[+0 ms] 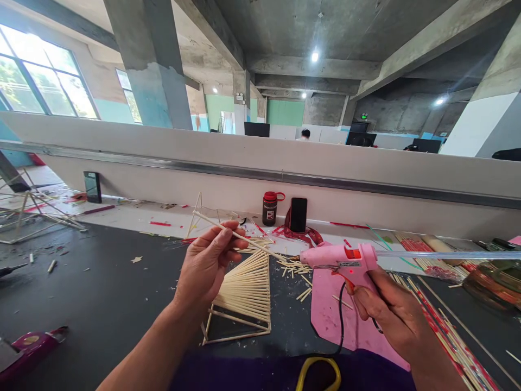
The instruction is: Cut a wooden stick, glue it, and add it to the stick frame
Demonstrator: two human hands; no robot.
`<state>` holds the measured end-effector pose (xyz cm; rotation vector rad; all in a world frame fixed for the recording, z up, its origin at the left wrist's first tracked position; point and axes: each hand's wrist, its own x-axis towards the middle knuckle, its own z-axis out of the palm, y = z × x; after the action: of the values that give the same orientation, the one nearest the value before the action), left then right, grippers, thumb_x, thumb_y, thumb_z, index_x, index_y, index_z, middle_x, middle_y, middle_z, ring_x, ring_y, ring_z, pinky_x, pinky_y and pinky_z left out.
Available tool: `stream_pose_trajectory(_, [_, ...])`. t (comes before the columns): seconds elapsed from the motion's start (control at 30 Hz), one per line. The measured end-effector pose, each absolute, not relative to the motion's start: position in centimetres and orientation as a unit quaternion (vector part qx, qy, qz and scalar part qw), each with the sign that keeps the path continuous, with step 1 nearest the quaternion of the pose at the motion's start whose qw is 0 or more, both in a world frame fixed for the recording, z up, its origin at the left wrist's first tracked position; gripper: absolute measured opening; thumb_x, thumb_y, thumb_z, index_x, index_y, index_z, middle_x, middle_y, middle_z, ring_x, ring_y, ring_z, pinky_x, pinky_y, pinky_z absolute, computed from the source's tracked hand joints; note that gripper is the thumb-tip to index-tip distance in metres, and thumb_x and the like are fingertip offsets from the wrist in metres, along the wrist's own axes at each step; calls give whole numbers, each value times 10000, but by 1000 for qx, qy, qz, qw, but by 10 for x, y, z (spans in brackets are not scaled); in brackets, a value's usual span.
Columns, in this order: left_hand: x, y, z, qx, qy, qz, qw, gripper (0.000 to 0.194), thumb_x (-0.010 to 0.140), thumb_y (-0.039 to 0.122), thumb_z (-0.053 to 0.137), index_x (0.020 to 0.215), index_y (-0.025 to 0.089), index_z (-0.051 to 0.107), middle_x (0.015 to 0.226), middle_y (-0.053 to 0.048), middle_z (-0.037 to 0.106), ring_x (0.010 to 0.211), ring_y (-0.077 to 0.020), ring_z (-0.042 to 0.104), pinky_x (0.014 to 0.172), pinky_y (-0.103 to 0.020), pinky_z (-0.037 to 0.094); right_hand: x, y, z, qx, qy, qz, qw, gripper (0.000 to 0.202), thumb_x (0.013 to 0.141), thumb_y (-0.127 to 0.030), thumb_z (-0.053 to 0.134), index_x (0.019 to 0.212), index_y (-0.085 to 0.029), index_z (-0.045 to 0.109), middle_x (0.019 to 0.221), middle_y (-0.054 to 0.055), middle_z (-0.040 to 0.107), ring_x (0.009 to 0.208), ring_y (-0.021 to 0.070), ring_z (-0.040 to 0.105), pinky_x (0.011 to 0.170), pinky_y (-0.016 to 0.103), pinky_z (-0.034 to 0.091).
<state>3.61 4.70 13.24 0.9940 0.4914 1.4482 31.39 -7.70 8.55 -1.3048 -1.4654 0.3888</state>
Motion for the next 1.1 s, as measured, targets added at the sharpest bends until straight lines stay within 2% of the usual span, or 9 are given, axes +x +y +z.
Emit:
stream_pose_trajectory(0.23, [37, 47, 131, 437, 213, 627, 609, 224, 740, 282, 726, 898, 126, 693, 808, -33, 683, 626, -100, 668, 458, -131, 515, 327, -74, 81, -570, -631, 146, 506, 200, 891, -386, 514, 938, -225, 623, 613, -16, 513, 527, 136, 469, 491, 265, 383])
stream_pose_trajectory(0.37, [37, 47, 131, 440, 212, 626, 607, 215, 753, 282, 716, 903, 130, 693, 812, -33, 683, 633, -100, 669, 462, -132, 516, 322, -75, 83, -564, -629, 154, 512, 187, 901, -379, 497, 961, -236, 601, 616, -23, 489, 539, 136, 450, 505, 266, 378])
stream_pose_trajectory(0.57, [37, 47, 130, 437, 220, 626, 607, 226, 740, 284, 726, 902, 130, 692, 805, -33, 685, 632, -106, 672, 460, -136, 512, 310, -78, 89, -571, -609, 164, 526, 204, 918, -389, 463, 900, -236, 597, 595, -26, 459, 538, 139, 415, 520, 283, 334])
stream_pose_trajectory(0.73, [37, 47, 130, 438, 218, 626, 607, 231, 740, 288, 726, 908, 132, 693, 794, -30, 689, 631, -109, 675, 468, -140, 513, 314, -78, 90, -579, -628, 135, 502, 196, 897, -387, 500, 818, -242, 605, 610, -10, 523, 557, 152, 475, 542, 281, 383])
stream_pose_trajectory(0.9, [38, 47, 130, 439, 207, 626, 610, 203, 754, 269, 717, 907, 137, 696, 784, -20, 686, 622, -101, 672, 464, -133, 512, 314, -78, 91, -580, -630, 130, 501, 179, 900, -370, 497, 998, -263, 602, 620, -16, 534, 568, 156, 490, 549, 277, 402])
stream_pose_trajectory(1.1, [39, 46, 130, 438, 213, 626, 610, 198, 757, 271, 713, 901, 136, 696, 783, -22, 689, 632, -106, 677, 474, -137, 522, 313, -76, 89, -568, -627, 142, 513, 193, 912, -385, 476, 940, -239, 598, 595, -13, 486, 532, 152, 448, 508, 290, 369])
